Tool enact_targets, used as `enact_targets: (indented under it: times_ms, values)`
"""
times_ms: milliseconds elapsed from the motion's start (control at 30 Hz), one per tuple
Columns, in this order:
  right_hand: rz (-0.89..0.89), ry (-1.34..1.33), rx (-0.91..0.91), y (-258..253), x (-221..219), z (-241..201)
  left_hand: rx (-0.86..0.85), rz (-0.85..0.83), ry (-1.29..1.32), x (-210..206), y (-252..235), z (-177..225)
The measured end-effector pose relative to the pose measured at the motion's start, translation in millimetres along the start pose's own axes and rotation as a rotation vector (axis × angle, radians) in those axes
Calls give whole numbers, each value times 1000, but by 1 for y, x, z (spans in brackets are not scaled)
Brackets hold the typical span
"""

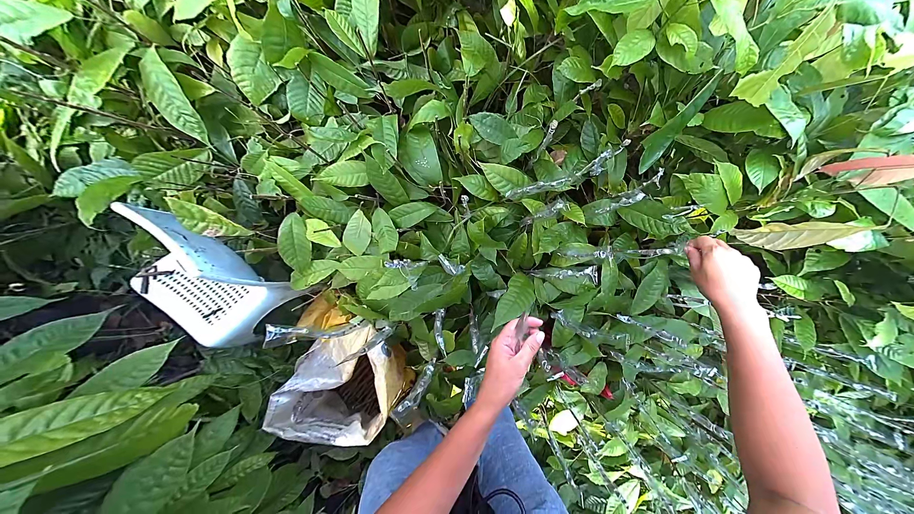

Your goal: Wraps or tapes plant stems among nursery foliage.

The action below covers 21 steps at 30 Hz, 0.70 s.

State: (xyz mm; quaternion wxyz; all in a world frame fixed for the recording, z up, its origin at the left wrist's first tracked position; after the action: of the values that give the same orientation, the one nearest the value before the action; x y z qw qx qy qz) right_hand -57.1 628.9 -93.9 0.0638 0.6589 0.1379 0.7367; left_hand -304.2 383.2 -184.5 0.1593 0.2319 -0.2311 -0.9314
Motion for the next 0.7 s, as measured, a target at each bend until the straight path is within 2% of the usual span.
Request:
enact_targets:
  times_ms: [200,400,500,600,700]
  values:
    - [17,-160,42,20,4,7,10,-9,-20,-2,-3,-1]
    - [22,-163,42,24,7,8,20,-34,-11,-8,-3,-2]
    - [3,-319,293,49,9,-14,15,-37,59,-16,-7,0]
    - [-121,-487,559,92,-2,-57,-10,-105,158,-33,-10,9]
    - [-163,-591,688,117,-11,-90,-24,-163,157,-47,-12,16]
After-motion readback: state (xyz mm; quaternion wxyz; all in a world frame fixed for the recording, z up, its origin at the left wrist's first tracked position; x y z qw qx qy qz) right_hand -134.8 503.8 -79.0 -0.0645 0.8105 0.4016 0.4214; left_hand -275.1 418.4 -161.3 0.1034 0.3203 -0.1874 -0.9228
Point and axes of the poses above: each hand's wrist, its own y-axis away from the middle knuckle, its own x-axis out of the back of the hand, z = x × y, the point moved 3 cm from there along -y, towards the middle knuckle, and after that the axes turned 2 degrees about -y, right-handed, at the moved point
